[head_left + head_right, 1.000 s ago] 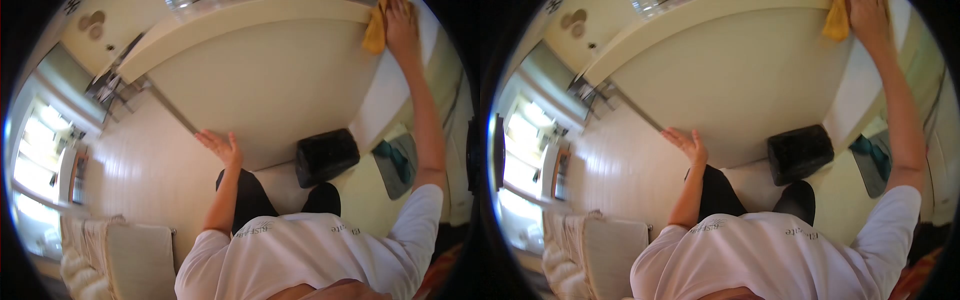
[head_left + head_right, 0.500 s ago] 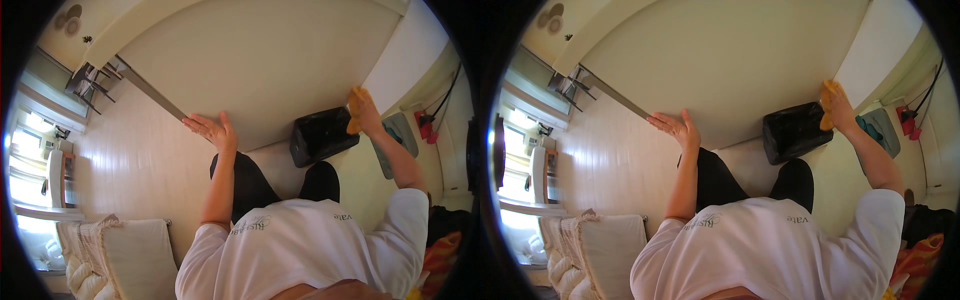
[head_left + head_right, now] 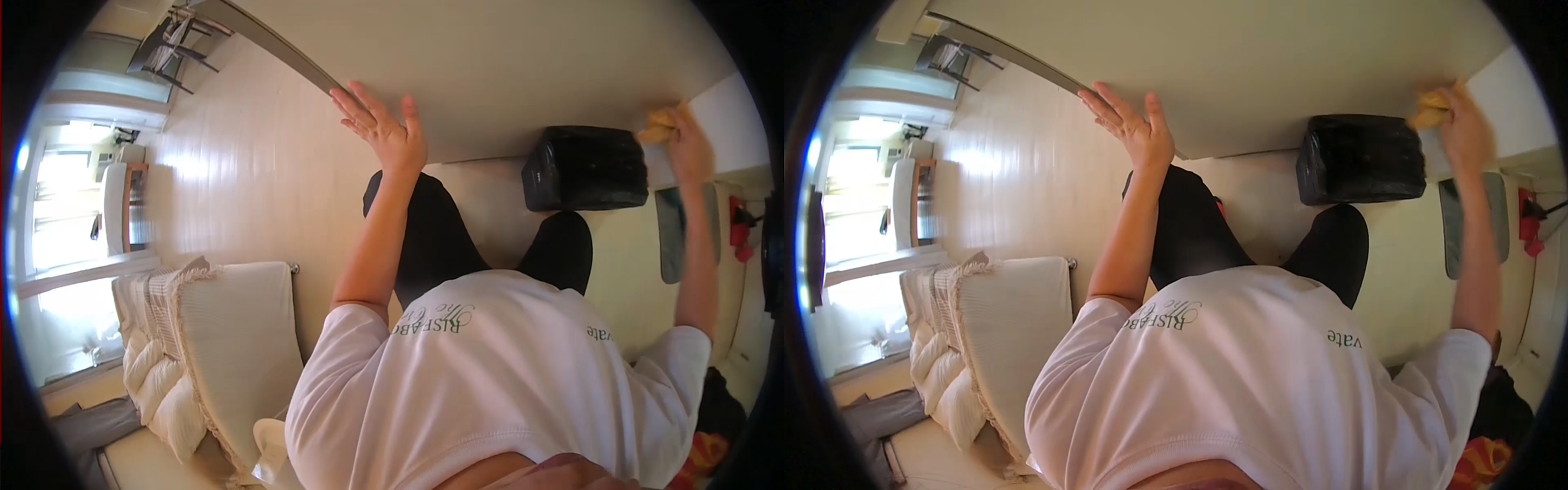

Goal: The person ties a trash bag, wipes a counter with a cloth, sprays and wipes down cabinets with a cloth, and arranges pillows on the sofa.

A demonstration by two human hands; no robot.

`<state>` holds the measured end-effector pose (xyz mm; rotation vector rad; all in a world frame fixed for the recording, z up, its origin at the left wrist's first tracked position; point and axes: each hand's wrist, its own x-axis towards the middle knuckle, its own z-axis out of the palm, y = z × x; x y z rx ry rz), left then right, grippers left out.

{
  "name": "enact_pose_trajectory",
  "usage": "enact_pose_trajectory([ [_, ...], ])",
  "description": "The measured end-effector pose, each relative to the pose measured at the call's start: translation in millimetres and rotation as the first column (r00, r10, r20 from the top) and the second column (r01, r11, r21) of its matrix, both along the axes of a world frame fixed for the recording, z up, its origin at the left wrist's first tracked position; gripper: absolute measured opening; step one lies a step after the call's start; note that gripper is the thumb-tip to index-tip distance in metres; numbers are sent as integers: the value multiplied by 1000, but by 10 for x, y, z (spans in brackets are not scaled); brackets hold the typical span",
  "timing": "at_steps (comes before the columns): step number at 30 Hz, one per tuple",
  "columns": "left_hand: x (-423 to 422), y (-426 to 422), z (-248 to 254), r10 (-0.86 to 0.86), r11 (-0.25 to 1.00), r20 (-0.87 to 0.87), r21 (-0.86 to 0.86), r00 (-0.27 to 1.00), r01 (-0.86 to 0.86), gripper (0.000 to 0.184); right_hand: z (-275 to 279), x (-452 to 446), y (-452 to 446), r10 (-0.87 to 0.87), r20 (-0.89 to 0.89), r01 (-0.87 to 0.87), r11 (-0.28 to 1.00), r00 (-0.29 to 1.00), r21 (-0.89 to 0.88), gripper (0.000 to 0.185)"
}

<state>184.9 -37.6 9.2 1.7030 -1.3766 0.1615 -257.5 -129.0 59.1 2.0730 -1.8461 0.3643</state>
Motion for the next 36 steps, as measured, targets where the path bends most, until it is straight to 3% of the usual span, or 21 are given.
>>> enact_pose_trajectory([
  [1,5,16,21,5,1000,0,21,1000,-5,76,-186,289,108,48,598,-170,974,800,149,35],
  [2,8,43,41,6,999,3,48,1000,-6,75,-370,579,214,-49,961,-279,952,274,128,34],
  [4,28,100,66,6,996,-5,85,1000,-6,73,-703,1438,589,-292,811,-260,949,-506,179,33],
  [5,22,120,81,7,995,-17,100,1000,-5,72,-809,1834,774,-447,601,-332,895,-663,299,30],
  [6,24,122,91,7,994,-30,107,1000,-4,71,-1319,2072,794,-634,317,-493,760,-706,422,27],
  [7,35,126,87,18,993,-22,115,1000,-15,70,-2041,2364,749,-700,15,-660,680,-714,319,27],
  [10,64,160,65,33,991,-33,128,999,-29,67,-2690,3053,513,-552,-18,-472,695,-834,542,26],
  [12,84,180,47,5,993,-75,117,997,4,66,-2858,3137,31,-504,110,-308,670,-857,675,25],
  [16,159,235,75,24,982,-132,190,991,2,63,-4110,2972,-168,-556,354,-206,709,-752,674,21],
  [18,182,238,92,16,980,-145,199,989,13,62,-4485,2955,-140,-602,788,165,771,-130,615,19],
  [19,192,269,97,15,977,-149,213,989,17,62,-4563,2939,-104,-567,784,302,816,252,493,18],
  [21,190,311,98,50,974,-144,227,988,-16,60,-4620,2744,-163,-623,707,319,781,333,537,19],
  [24,314,380,41,82,970,-95,236,992,-57,60,-4273,2664,-256,-602,355,70,567,715,821,23],
  [26,384,315,-63,59,979,-73,197,996,-44,61,-4542,2611,-278,-537,778,-39,814,327,579,27],
  [28,388,429,-93,85,978,-87,198,993,-66,62,-4676,2528,117,-392,760,-129,843,519,523,33],
  [29,343,417,-56,78,979,-110,196,991,-56,62,-4676,2501,338,-272,509,-142,760,817,635,36],
  [31,283,412,45,55,985,-118,170,991,-34,59,-5451,2365,852,278,345,-374,892,896,253,30],
  [32,261,395,65,36,990,-105,142,994,-21,57,-5711,2341,1073,121,430,-347,795,895,497,32],
  [33,225,372,54,18,994,-96,114,995,-7,54,-4672,2173,1109,-124,425,-325,466,897,823,24],
  [34,201,359,48,-17,997,-60,72,998,22,51,-4300,2097,1143,28,436,-420,324,900,848,24],
  [36,134,337,21,-77,997,10,-8,997,77,45,-3885,2203,1333,44,600,-512,575,799,638,29],
])
